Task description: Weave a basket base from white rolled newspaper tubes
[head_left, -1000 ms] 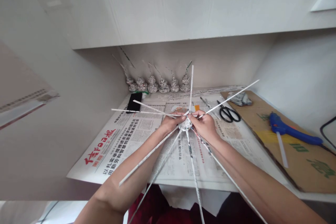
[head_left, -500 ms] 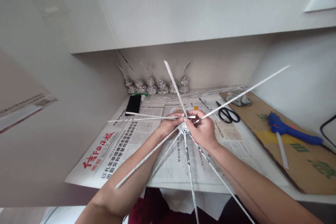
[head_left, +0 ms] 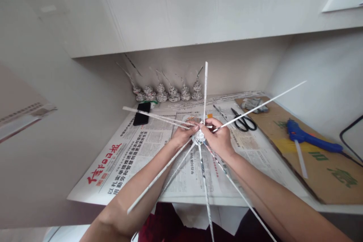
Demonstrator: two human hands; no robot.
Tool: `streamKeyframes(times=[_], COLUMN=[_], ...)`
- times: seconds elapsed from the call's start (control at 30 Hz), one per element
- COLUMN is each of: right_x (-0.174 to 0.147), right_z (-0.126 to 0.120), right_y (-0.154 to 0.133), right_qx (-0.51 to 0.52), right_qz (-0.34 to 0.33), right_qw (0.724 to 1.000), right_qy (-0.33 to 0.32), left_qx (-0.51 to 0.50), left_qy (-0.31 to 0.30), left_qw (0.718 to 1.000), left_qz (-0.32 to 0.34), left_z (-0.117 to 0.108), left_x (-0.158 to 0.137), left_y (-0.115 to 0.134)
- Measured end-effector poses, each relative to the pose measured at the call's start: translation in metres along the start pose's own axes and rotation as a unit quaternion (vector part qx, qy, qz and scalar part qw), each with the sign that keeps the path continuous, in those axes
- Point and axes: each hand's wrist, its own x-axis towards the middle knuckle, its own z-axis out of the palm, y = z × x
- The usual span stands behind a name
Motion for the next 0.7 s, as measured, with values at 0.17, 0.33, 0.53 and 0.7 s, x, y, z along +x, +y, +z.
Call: streamKeyframes(times=[0.17,0.33,0.53,0.7], right_x=[0.0,-0.001,-0.005,-0.007], right_z=[0.001,0.002,0.002,0.003], right_y=[0.004,0.006,0.006,0.007], right_qx=[0.016,0.047,0.024,0.002], right_qz=[0.01,0.017,-0.067,-0.097], right_qw=[1.0,0.997,0.992,0.989], right_qy=[-0.014,-0.064,-0.108,-0.112], left_qx=[0.0,-0.024,-0.059,-0.092], left_qy=[0.017,0.055,0.052,0.064], left_qw=[1.0,0.998,0.997,0.994], left_qz=[0.002,0.022,-0.013,-0.016], left_z=[0.0,-0.001,-0.007,-0.012], left_x=[0.003,0.005,0.006,0.01], left_y=[-0.003,0.003,0.012,0.013])
